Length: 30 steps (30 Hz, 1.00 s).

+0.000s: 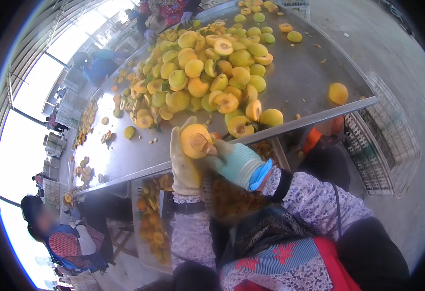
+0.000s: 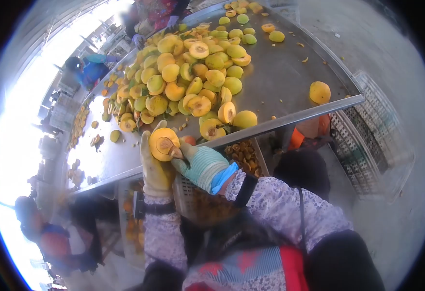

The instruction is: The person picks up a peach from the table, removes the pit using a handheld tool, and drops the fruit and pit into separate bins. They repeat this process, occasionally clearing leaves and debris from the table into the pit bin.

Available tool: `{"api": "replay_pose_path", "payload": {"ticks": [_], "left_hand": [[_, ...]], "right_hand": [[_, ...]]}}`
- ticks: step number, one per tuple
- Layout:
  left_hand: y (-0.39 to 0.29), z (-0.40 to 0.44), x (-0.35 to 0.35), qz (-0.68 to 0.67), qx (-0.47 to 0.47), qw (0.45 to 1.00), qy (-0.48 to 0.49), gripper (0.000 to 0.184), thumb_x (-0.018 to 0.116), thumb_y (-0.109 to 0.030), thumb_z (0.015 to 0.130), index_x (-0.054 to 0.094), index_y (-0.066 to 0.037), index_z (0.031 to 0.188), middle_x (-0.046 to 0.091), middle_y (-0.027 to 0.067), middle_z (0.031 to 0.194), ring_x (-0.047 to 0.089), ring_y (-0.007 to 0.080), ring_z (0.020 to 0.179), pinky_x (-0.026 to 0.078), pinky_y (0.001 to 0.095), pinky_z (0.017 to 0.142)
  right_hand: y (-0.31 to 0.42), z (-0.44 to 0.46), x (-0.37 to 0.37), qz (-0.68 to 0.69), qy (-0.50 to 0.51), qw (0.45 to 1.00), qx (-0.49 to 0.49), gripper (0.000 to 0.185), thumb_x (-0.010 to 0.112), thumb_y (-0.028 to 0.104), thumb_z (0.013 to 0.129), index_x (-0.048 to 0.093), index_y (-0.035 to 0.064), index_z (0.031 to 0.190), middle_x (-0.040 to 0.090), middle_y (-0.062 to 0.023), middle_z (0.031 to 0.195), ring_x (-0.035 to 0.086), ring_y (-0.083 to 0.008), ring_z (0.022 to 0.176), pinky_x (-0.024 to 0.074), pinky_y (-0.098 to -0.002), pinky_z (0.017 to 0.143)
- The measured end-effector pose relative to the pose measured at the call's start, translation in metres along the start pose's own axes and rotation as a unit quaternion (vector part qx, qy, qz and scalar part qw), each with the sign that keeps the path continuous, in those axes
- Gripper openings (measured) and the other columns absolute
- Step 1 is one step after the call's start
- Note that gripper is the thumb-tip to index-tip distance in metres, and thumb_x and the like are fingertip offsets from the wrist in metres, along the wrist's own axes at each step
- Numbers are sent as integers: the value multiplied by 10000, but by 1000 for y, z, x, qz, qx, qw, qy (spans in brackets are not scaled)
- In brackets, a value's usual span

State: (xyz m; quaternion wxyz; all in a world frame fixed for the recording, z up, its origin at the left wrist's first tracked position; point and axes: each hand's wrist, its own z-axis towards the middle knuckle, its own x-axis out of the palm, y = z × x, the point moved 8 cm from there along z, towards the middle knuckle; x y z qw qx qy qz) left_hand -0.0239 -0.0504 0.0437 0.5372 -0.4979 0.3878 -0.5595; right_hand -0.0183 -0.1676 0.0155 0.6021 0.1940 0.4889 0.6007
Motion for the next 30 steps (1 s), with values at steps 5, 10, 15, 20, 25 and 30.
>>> {"api": "replay_pose_path", "payload": {"ticks": [5, 10, 15, 20, 25, 30], "left_hand": [[-10, -7, -8, 242, 265, 930, -85, 509, 503, -396, 1005, 451, 7, 1313, 558, 226, 1290, 597, 336, 1114, 542, 459, 910], [11, -8, -5, -210, -80, 955, -193, 569, 514, -452, 995, 459, 22, 1304, 574, 209, 1180, 642, 321, 968, 570, 421, 768], [16, -10, -7, -182, -65, 959, -208, 514, 527, -453, 985, 520, 3, 1220, 598, 188, 1137, 639, 319, 964, 567, 435, 802], [17, -12, -14, -162, -65, 959, -222, 485, 548, -479, 971, 561, -22, 1134, 622, 166, 1063, 649, 311, 897, 582, 445, 768], [12, -12, -13, -139, -30, 967, -212, 525, 474, -460, 1014, 529, 44, 1151, 593, 192, 1088, 651, 275, 792, 594, 393, 684], [15, -9, -15, -90, 29, 987, -131, 503, 506, -489, 993, 544, 0, 1107, 616, 170, 1021, 658, 279, 767, 596, 395, 655]], "right_hand": [[5, -1, -3, 26, 3, 999, 33, 310, 533, 314, 995, 586, 32, 878, 627, -217, 686, 633, -414, 686, 499, -489, 635], [-9, -4, 12, 45, 27, 996, 66, 322, 524, 302, 1008, 603, 17, 881, 639, -214, 741, 627, -420, 730, 495, -482, 672], [-9, -11, 24, 117, 41, 988, 95, 338, 511, 308, 1022, 624, 1, 933, 642, -219, 779, 619, -419, 757, 493, -456, 694], [-7, -16, 36, 146, 108, 976, 124, 320, 515, 294, 1024, 646, 4, 984, 665, -200, 823, 643, -374, 797, 496, -423, 732], [-9, -24, 51, 238, 164, 943, 167, 420, 488, 361, 1026, 628, -34, 998, 661, -153, 863, 627, -276, 815, 493, -388, 758], [4, -44, 44, 321, 351, 791, 384, 448, 496, 478, 989, 652, 59, 954, 620, -75, 741, 579, -193, 591, 475, -367, 547]]}}
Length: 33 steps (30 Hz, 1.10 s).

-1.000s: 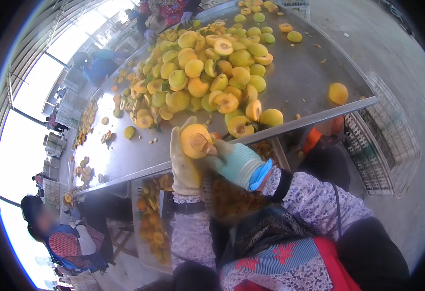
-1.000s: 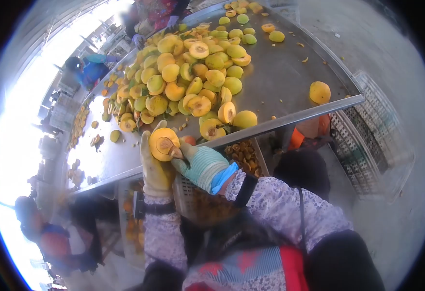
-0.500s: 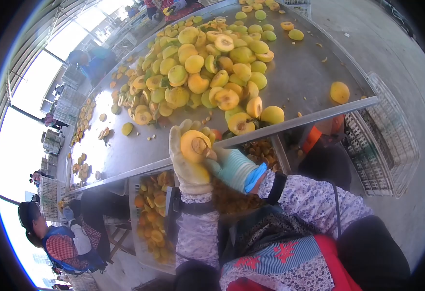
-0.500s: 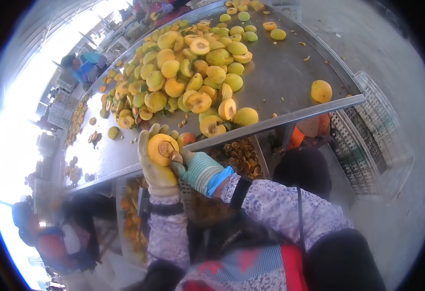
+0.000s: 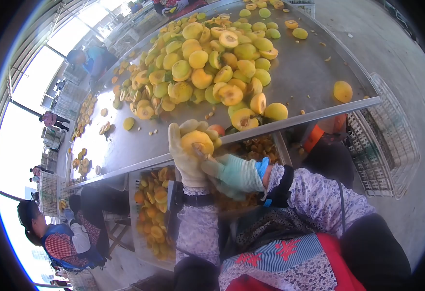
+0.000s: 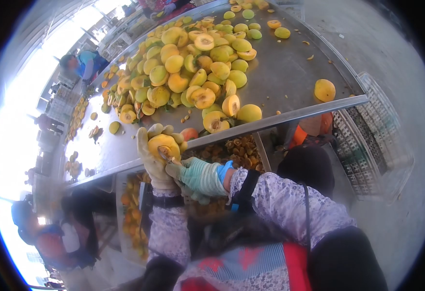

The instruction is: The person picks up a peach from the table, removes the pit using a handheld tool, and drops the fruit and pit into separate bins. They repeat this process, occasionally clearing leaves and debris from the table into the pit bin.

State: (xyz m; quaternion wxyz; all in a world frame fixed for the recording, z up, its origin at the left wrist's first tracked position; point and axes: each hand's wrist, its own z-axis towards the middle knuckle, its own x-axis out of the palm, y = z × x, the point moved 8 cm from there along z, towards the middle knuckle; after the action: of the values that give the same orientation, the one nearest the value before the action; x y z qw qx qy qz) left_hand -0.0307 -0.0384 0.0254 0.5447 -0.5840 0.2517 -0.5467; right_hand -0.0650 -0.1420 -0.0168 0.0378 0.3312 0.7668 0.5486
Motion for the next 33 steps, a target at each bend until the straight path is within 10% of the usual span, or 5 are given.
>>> {"api": "replay_pose_path", "payload": {"ticks": [15, 20, 22, 24, 33], "left_hand": [[-12, -4, -39, -195, -58, 969, -143, 431, 530, -462, 970, 591, -76, 1154, 662, 88, 971, 654, 261, 782, 569, 370, 661], [-118, -38, -180, 332, -32, 909, -250, 307, 522, -281, 1008, 648, -4, 1041, 660, 108, 984, 614, 241, 837, 520, 370, 760], [-141, -35, -133, 584, 66, 795, -148, 323, 550, -252, 1008, 664, 49, 1033, 688, 114, 1000, 606, 176, 863, 497, 319, 806], [-94, -6, -96, 384, 30, 918, -95, 390, 645, -286, 965, 642, 50, 1163, 683, 103, 1007, 610, 136, 942, 476, 273, 854], [22, 72, 37, 699, -59, 685, 199, 476, 738, -363, 829, 654, -41, 1170, 682, 209, 1111, 659, 350, 1025, 519, 412, 889]], "right_hand": [[-17, 0, -13, -333, -31, 936, -112, 526, 437, 488, 1003, 675, 26, 1082, 698, -172, 907, 667, -322, 870, 500, -416, 844], [-14, -31, -29, -516, -111, 848, -53, 472, 460, 460, 983, 676, 46, 1060, 694, -219, 977, 649, -404, 975, 497, -459, 878], [-7, -27, -30, -508, -163, 843, -75, 442, 478, 456, 977, 650, 51, 1013, 695, -206, 955, 656, -404, 942, 505, -478, 848], [-5, -21, -37, -504, -182, 838, -105, 408, 500, 445, 960, 637, 68, 1033, 694, -208, 928, 659, -412, 902, 513, -490, 814], [13, -43, -67, -486, -263, 828, -92, 370, 546, 413, 934, 623, 76, 1067, 688, -225, 900, 662, -421, 863, 524, -487, 783]]}}
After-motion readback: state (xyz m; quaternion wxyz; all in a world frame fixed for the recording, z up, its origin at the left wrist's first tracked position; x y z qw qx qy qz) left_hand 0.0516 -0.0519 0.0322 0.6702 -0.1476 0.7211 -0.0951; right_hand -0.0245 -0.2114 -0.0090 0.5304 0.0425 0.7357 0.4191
